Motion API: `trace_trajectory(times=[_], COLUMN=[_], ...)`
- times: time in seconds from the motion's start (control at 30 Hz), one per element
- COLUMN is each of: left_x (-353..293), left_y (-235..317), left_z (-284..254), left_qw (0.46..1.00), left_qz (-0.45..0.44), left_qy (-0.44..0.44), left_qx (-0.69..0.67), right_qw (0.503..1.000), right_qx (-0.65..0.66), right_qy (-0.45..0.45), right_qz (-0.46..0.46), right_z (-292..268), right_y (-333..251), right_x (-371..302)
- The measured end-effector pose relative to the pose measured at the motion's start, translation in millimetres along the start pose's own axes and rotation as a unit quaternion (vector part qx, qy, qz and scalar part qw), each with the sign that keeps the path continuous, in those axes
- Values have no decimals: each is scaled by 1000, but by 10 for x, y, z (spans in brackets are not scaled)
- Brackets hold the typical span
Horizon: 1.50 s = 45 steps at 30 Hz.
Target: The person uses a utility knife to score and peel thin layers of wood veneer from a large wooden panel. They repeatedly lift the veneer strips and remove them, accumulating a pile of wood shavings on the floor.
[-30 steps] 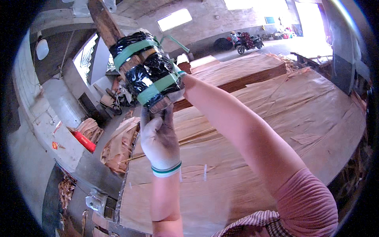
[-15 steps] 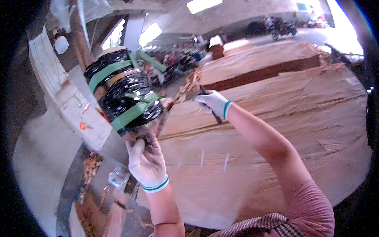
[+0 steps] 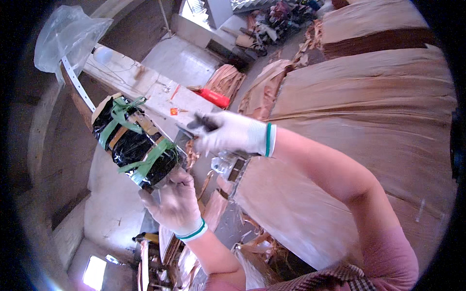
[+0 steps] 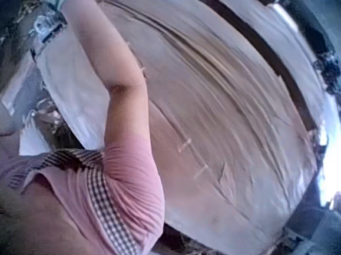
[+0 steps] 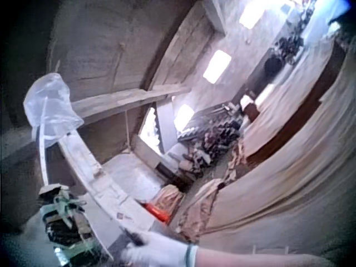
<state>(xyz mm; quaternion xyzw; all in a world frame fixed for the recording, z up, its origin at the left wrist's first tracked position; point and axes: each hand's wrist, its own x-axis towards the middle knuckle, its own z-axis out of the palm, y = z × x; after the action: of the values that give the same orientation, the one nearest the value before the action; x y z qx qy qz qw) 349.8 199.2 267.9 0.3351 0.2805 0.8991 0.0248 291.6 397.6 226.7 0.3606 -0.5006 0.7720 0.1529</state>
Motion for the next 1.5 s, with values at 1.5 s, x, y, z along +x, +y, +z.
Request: trace_trajectory(times=[1.5], left_x=[104], left_y=[-702], left_z=[59], left_qw=[958], left_qz=[19], left_qy=[-60], left_qx=[278], right_qw=[919], right_qx=[-185], right_qy=[332], right_qz=[-103], right_z=[-660], right_y=[-111], right_x=[-332])
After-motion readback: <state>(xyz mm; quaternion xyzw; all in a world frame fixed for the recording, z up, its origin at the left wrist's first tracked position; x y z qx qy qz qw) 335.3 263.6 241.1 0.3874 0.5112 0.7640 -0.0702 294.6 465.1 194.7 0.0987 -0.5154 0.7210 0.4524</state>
